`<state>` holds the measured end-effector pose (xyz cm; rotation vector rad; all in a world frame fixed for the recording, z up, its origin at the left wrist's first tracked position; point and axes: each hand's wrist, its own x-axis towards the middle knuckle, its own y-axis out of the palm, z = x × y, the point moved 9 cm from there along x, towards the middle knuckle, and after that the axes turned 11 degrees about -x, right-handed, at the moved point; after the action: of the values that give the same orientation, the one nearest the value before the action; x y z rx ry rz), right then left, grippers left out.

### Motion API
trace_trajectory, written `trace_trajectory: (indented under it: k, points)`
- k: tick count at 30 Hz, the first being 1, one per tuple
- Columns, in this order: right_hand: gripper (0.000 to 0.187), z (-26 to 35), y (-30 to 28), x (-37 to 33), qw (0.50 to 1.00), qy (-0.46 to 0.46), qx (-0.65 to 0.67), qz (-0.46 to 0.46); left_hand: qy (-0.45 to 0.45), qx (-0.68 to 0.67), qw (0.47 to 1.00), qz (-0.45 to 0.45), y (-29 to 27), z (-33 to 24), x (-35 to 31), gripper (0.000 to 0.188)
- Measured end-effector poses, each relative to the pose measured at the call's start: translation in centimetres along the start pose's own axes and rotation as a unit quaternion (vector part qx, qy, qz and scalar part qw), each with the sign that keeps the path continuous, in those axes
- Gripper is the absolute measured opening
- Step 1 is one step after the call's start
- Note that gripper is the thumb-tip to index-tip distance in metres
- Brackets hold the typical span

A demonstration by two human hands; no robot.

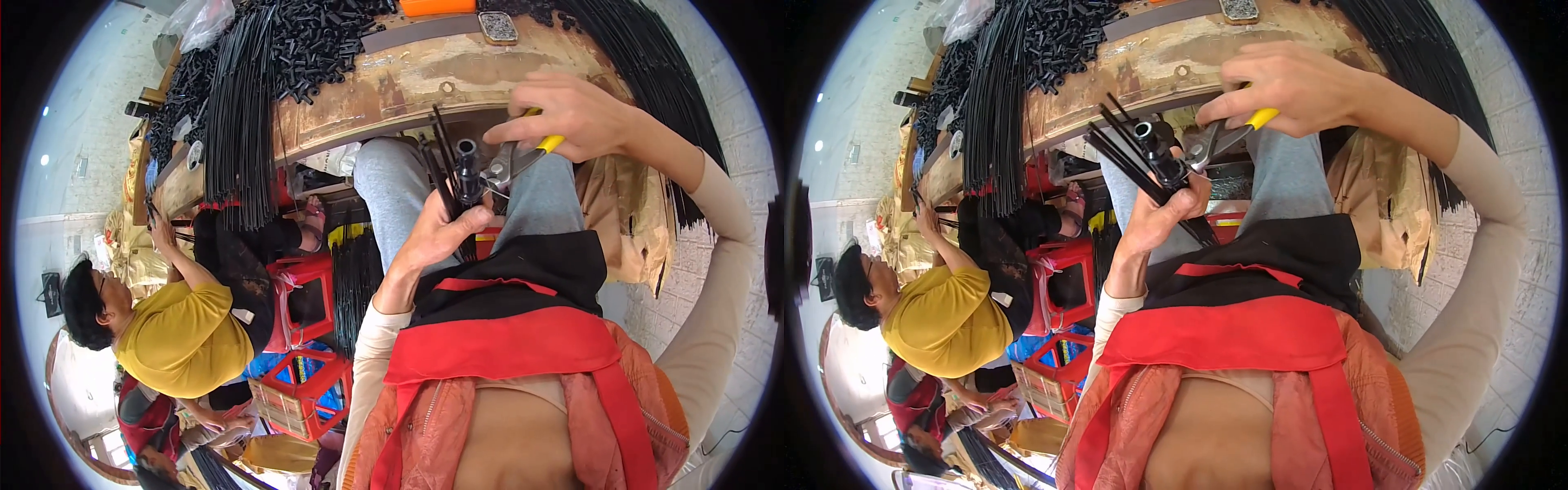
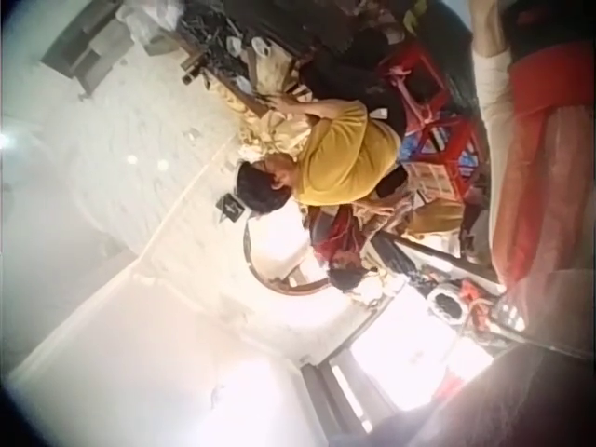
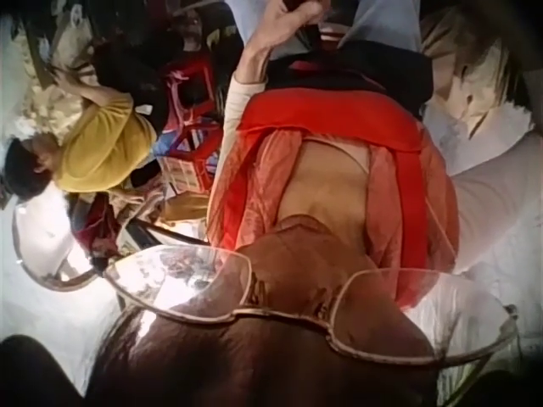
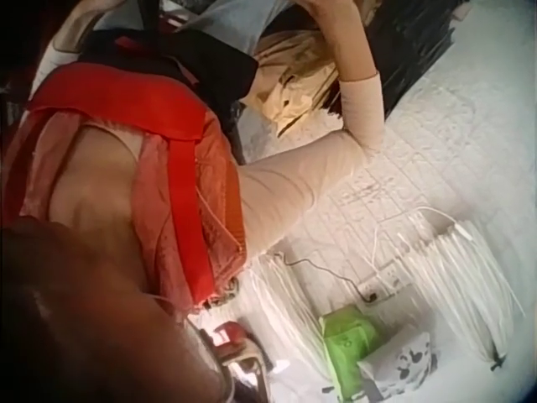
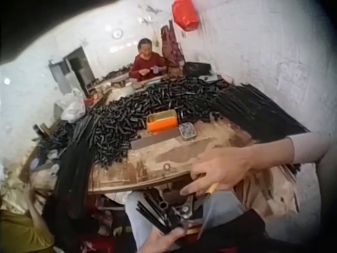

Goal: Trimming the ends of cable bundles using wire cutters at an assembly station.

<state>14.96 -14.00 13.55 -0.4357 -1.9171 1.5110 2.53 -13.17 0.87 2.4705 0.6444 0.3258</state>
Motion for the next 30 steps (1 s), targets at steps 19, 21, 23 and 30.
trace_trajectory:
  k: [19,21,23,30]
  points:
    - [0.062,1.1,2.5,-4.4,0.933,0.346,0.102,0.012,0.08,0.054,0.983,-0.155,-2.7,-1.6,0.9,0.016]
    - [0.064,1.4,2.2,-4.2,0.942,0.333,0.041,0.001,0.081,0.04,0.983,-0.158,-2.6,-1.6,1.0,0.016]
    - [0.066,1.7,1.7,-3.8,0.948,0.318,-0.019,-0.011,0.079,0.053,0.983,-0.155,-2.4,-1.5,1.0,0.016]
    - [0.069,2.6,1.1,-2.4,0.956,0.266,-0.119,-0.024,0.083,0.051,0.984,-0.151,-2.3,-1.6,0.7,0.017]
